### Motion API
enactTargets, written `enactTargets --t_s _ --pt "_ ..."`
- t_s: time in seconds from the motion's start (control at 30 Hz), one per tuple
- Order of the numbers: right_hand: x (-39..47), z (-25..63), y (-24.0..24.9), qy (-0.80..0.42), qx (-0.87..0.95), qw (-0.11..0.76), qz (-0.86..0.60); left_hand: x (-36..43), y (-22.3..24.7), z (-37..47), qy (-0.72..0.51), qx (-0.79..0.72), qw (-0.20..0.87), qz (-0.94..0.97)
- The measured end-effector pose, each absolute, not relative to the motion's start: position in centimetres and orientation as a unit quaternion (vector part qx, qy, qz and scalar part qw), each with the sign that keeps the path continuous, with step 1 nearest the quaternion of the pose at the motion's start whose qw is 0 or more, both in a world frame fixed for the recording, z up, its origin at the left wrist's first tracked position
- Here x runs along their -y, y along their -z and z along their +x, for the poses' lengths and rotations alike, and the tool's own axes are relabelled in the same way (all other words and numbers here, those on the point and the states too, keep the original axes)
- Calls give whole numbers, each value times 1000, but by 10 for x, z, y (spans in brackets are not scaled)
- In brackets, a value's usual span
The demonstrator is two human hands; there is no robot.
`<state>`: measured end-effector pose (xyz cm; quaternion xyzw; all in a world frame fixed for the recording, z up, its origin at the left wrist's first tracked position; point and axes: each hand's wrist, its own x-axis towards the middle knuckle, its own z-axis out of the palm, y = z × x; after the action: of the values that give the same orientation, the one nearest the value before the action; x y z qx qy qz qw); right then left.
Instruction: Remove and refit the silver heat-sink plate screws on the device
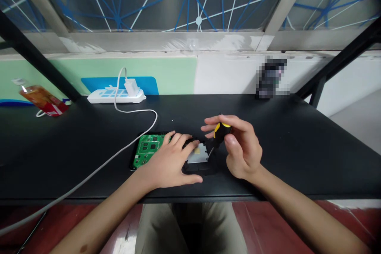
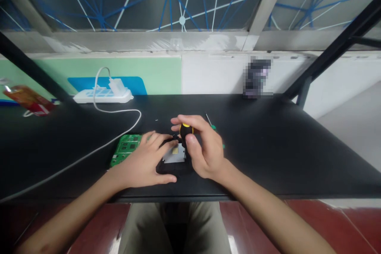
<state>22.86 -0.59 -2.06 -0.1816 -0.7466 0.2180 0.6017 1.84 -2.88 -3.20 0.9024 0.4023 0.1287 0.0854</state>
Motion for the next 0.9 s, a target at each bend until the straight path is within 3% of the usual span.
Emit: enactTargets --t_s 0.1,0.3,0.63,0.9 --pt "5 228 20 -214 750 595 -196 28 33 18 -130 -401 86 903" --pt "-3 231 19 -92 760 618 -179 28 35 17 -133 -398 85 904" --pt "4 231 21 -198 754 601 -179 29 31 18 -126 -403 91 902" --pt "-4 234 23 -64 751 623 -210 29 34 17 -129 -399 84 904"
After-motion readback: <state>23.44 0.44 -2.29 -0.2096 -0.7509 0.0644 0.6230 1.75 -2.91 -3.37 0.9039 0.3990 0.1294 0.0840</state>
